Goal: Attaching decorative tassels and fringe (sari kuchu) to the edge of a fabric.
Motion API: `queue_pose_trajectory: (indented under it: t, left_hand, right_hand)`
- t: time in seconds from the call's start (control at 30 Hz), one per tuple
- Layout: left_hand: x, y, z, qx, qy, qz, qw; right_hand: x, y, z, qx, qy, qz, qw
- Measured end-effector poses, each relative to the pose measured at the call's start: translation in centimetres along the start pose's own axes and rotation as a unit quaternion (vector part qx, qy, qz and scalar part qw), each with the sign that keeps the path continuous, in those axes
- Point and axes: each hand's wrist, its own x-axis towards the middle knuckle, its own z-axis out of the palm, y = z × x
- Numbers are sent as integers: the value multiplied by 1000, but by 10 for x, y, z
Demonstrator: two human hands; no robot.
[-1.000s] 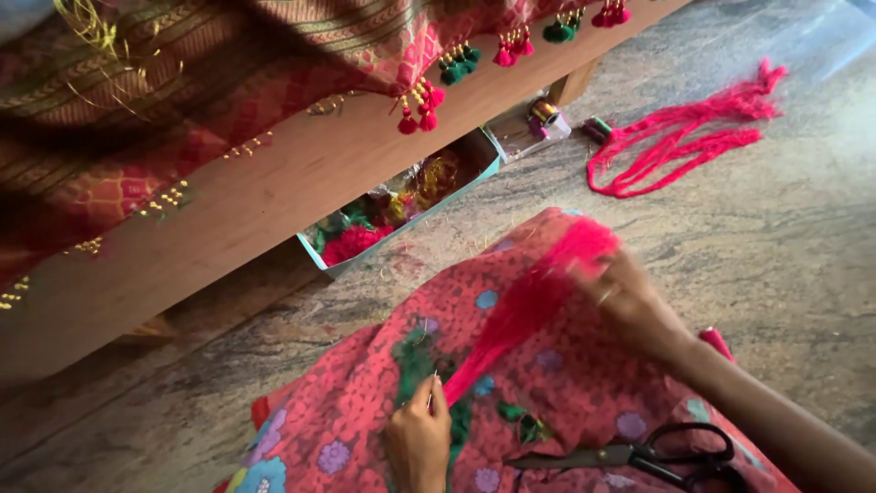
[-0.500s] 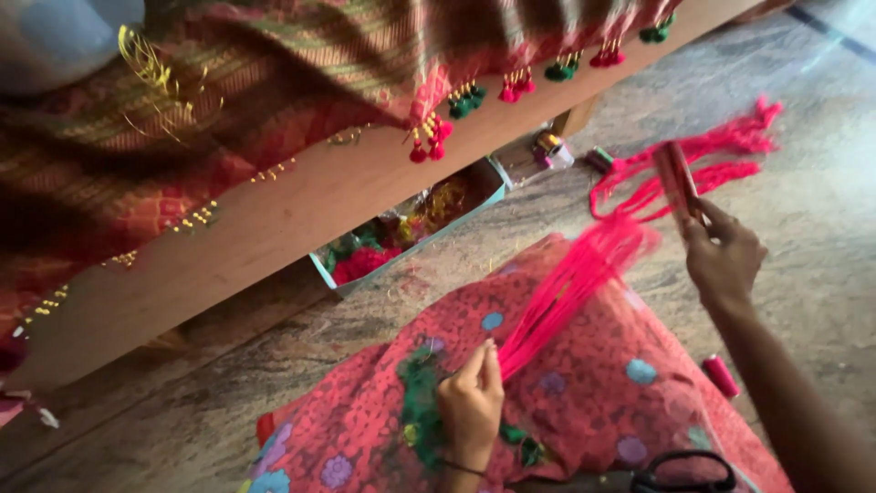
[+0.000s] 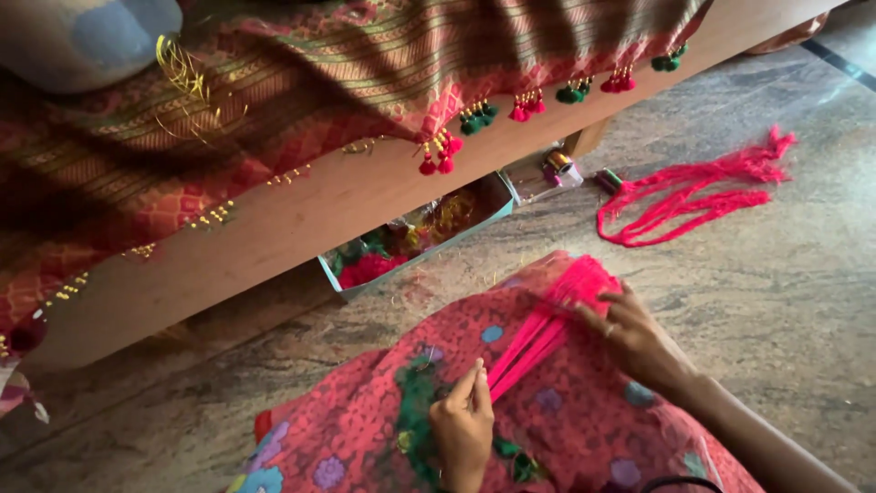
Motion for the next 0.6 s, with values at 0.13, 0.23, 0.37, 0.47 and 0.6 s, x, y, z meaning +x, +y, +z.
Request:
queue_pose_trajectory:
  t: [0.13,0.23,0.37,0.47,0.6]
  left_hand:
    - [2,10,-11,14,8,-16,1000]
    - [4,22,-30,88,-20,-96,991]
    - [-9,-7,-37,106,-24,-122,987]
    - [-17,-12,-47,125,15,-68,990]
    - [-20,-21,-51,152,-12,-106,983]
  right_hand:
    - [7,-3,-14,19,35,111,993]
    - [-4,-10,-17,-14,-8,46,999]
    - [-17,18,-5,19,-22,54,998]
    - [-21,12,-6,1,10,224,974]
    - [-16,-8,-18,-55,-114,-4,992]
